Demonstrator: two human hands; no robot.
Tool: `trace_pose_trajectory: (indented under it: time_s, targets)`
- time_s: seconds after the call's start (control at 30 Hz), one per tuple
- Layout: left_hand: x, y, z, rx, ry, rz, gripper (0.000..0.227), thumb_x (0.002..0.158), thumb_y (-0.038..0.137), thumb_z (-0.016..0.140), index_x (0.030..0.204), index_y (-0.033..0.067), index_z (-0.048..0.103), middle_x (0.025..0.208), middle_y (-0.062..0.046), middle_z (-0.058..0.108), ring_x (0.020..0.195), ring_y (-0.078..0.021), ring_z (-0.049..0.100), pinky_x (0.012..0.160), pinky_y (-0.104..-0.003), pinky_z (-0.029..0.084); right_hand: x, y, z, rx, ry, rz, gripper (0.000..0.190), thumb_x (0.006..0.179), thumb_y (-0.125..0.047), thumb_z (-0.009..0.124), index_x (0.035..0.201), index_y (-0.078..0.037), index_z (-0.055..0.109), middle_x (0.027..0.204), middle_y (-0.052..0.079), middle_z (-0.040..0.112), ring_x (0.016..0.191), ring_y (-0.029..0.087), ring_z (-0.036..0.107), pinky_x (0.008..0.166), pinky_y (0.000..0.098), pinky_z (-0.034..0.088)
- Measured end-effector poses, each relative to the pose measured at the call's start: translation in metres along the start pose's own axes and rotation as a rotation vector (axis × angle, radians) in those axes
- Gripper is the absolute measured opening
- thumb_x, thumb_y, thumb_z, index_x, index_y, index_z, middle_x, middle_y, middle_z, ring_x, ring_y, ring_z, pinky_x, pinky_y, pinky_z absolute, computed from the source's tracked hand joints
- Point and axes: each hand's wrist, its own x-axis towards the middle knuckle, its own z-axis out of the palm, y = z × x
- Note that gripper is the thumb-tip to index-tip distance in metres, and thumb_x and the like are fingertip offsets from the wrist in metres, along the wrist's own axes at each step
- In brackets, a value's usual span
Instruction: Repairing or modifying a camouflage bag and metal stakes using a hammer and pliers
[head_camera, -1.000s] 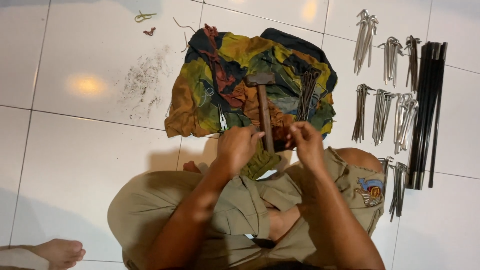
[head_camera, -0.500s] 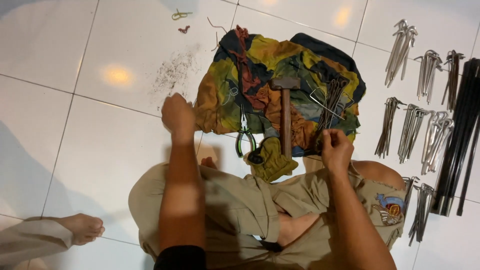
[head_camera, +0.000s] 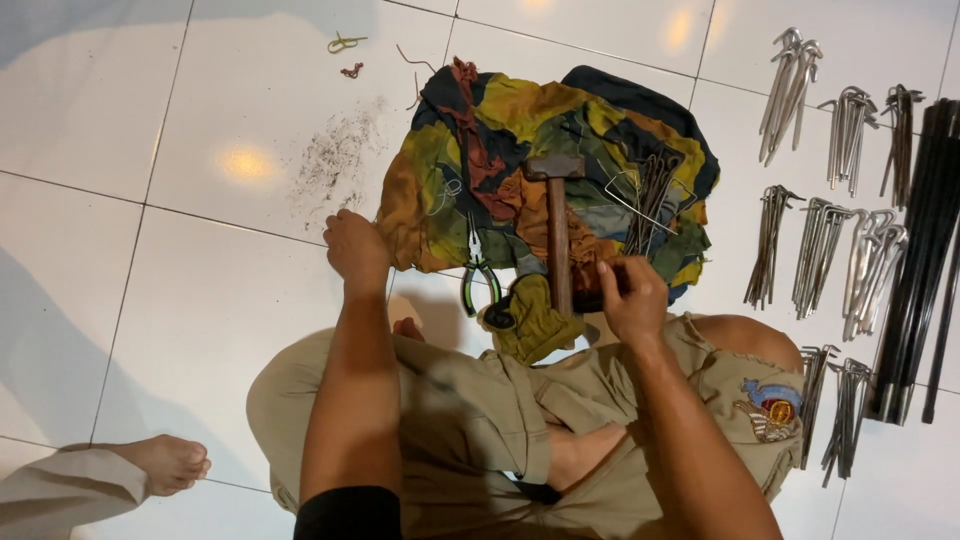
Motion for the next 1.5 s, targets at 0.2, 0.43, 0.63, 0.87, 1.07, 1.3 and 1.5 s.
trace_pose_trajectory:
  time_s: [0.2,0.43,0.63,0.87,1.07,1.3,1.5]
  targets:
    - [0.012,-0.008,0.028,0.249,0.027,0.105,0.015,0.099,-0.002,0.056,0.112,-0.0081,0.059,0.105,-0.022,0.057,0.104,-0.0396,0.060,0.086,-0.051,0.051,-0.017,-0.037,0.015,0.129,-0.147,-0.187,0.021,0.093,-0.024,0.080,0.106,-0.009,0.075,0.089,0.010,0.070,0.083,0.033,0.070,0.075,0.0419,0.058]
    - [0.040,-0.022,0.000,0.036,0.036,0.080,0.017,0.097,-0.006,0.049,0.114,-0.0080,0.052,0.093,-0.021,0.061,0.091,-0.0432,0.067,0.080,-0.052,0.052,-0.019,-0.094,-0.016,-0.078,-0.517,-0.233,0.068,0.081,-0.048,0.085,0.131,-0.006,0.066,0.119,0.013,0.062,0.111,0.035,0.058,0.082,0.0437,0.044]
    - [-0.003,0.017,-0.095,-0.155,0.164,0.355,0.014,0.095,-0.012,0.060,0.109,-0.0120,0.062,0.085,-0.026,0.071,0.083,-0.0429,0.074,0.071,-0.054,0.058,-0.028,-0.101,-0.012,-0.318,-0.689,-0.189,0.052,0.077,-0.031,0.088,0.121,-0.010,0.070,0.124,0.010,0.057,0.114,0.033,0.049,0.083,0.0432,0.039]
    - [0.037,-0.019,-0.042,-0.220,0.157,0.203,0.016,0.097,0.008,0.072,0.109,-0.0020,0.070,0.092,-0.018,0.072,0.089,-0.0373,0.075,0.075,-0.052,0.060,-0.042,-0.058,-0.002,0.089,-0.553,-0.004,0.028,0.082,-0.017,0.083,0.107,-0.012,0.071,0.107,0.011,0.069,0.106,0.036,0.060,0.083,0.0444,0.047]
    - [0.041,-0.004,-0.038,-0.127,0.149,0.257,0.017,0.096,0.005,0.071,0.113,0.0002,0.070,0.102,-0.018,0.064,0.099,-0.0402,0.071,0.081,-0.054,0.060,-0.029,-0.070,-0.011,0.378,-0.425,0.272,0.023,0.087,-0.017,0.084,0.104,-0.009,0.070,0.083,0.015,0.068,0.074,0.031,0.064,0.065,0.0431,0.049]
    - [0.033,0.016,-0.029,-0.168,0.029,0.427,0.007,0.102,0.002,0.064,0.101,-0.0043,0.065,0.102,-0.015,0.051,0.105,-0.0399,0.061,0.086,-0.050,0.054,-0.017,-0.080,-0.012,0.520,-0.447,0.364,0.017,0.094,-0.014,0.077,0.106,-0.004,0.070,0.082,0.022,0.071,0.073,0.035,0.067,0.064,0.0472,0.055]
    - [0.041,0.030,-0.043,0.003,-0.007,0.532,0.015,0.108,0.015,0.058,0.096,0.0059,0.058,0.085,-0.010,0.061,0.094,-0.0374,0.064,0.090,-0.056,0.045,-0.030,-0.047,-0.008,0.786,-0.319,0.539,0.024,0.091,-0.002,0.076,0.102,-0.006,0.055,0.087,0.005,0.065,0.081,0.018,0.057,0.070,0.0362,0.048]
